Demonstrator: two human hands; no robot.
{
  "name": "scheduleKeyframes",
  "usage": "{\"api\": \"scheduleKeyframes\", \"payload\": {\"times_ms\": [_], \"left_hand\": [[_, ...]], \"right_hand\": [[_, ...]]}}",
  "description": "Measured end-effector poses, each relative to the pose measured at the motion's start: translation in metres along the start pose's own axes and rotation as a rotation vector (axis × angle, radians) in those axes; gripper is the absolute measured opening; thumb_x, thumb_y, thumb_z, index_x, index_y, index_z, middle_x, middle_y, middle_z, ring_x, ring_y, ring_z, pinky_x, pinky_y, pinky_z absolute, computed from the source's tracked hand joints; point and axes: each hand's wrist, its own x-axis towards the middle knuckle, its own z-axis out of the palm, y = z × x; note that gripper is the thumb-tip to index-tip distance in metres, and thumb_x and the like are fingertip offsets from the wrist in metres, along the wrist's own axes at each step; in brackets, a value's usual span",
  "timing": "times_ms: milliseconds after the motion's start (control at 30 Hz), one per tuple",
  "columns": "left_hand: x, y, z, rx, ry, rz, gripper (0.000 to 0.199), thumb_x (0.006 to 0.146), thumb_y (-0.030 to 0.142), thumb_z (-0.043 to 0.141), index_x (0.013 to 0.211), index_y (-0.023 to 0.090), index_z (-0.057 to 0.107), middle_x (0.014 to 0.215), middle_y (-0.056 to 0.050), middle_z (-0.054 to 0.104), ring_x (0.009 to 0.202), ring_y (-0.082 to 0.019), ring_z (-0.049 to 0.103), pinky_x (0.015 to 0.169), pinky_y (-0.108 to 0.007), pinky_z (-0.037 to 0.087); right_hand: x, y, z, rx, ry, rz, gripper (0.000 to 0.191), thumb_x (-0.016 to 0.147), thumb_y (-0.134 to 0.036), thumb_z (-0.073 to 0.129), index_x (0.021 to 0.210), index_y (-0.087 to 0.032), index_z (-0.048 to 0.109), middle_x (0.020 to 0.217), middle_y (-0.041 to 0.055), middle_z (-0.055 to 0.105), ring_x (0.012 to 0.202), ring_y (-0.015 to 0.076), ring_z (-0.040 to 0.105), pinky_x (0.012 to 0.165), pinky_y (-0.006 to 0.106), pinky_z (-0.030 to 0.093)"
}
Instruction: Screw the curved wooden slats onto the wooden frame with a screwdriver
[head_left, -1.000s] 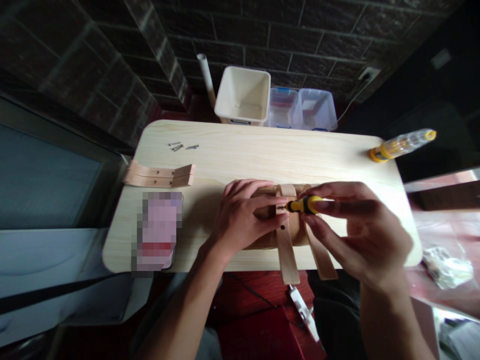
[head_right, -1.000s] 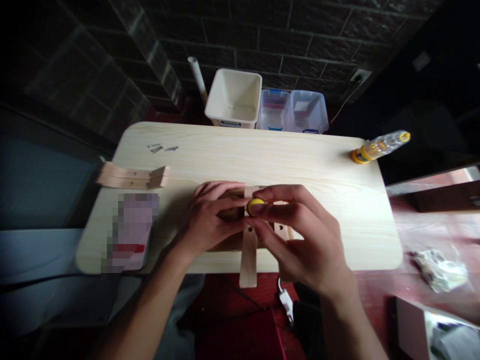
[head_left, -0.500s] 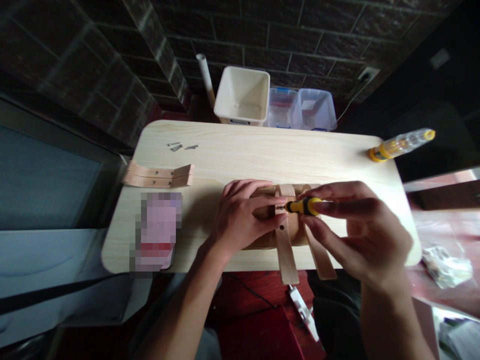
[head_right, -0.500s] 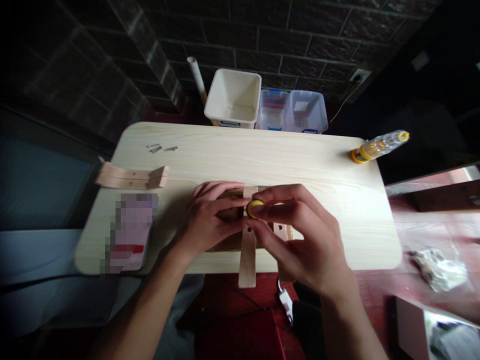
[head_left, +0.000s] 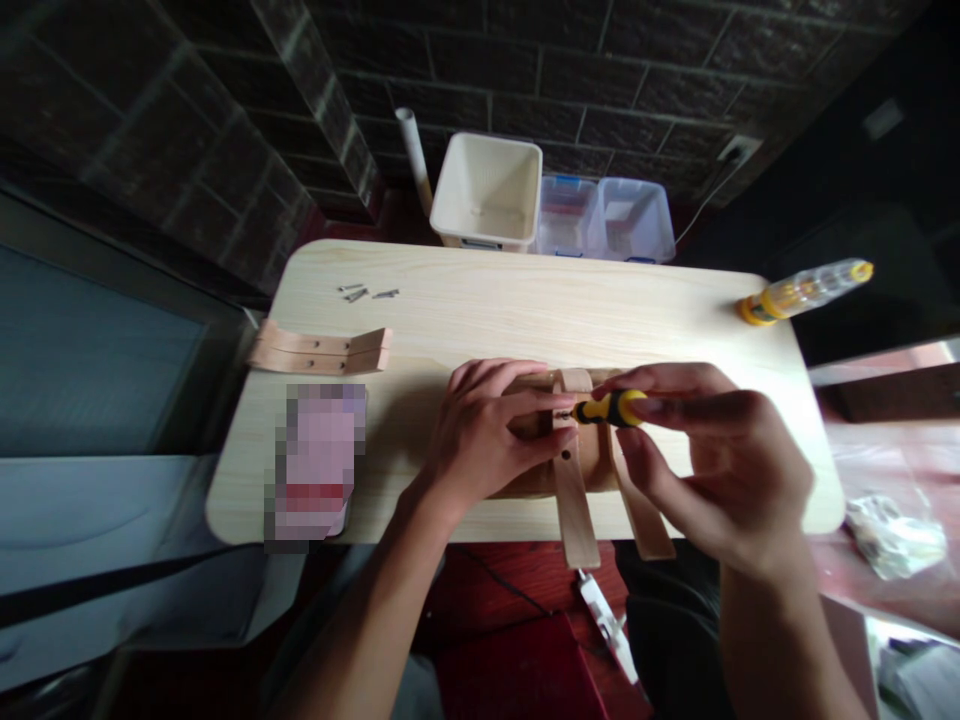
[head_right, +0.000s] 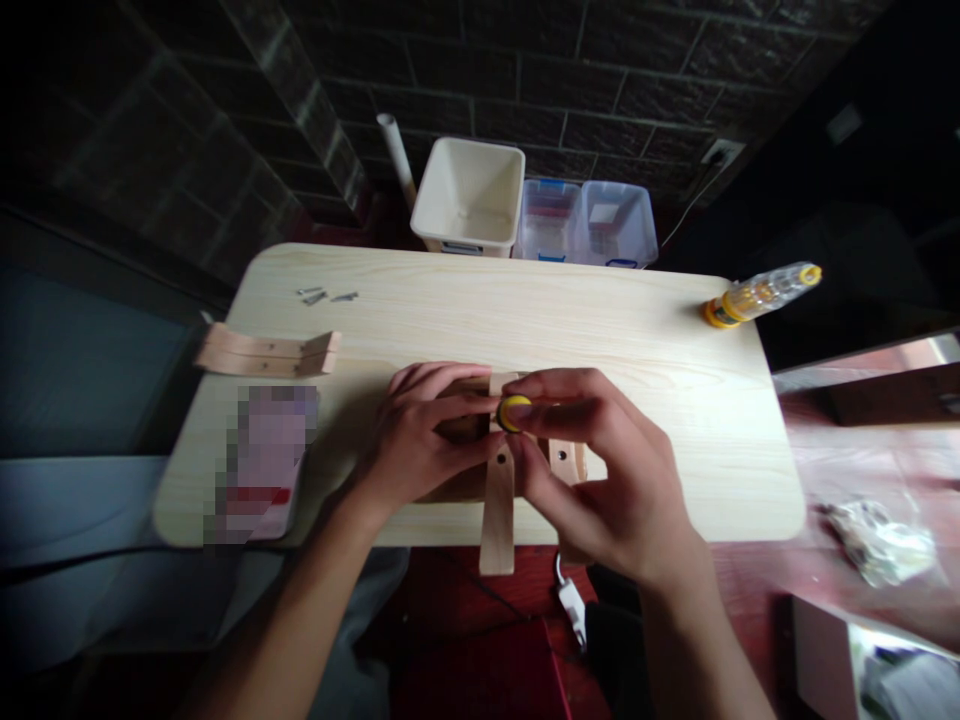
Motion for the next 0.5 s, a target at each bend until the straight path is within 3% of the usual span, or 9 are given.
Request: {"api": "scheduleKeyframes", "payload": {"times_ms": [500], "left_hand": [[-0.0004, -0.0005, 0.0008, -0.011, -0.002, -0.003, 0.024, 0.092, 0.049, 0.085, 0.114, 0.039, 0.084, 0.133, 0.001, 0.079, 0.127, -0.026, 0.069, 0.115, -0.047, 0.046]], "right_hand": [[0.0008, -0.0013, 0.0011, 0.01, -0.01, 0.014, 0.051, 0.085, 0.003, 0.076, 0.125, -0.027, 0.07, 0.134, 0.0091, 0.074, 0.122, 0.0308, 0.076, 0.095, 0.054, 0.069]]}}
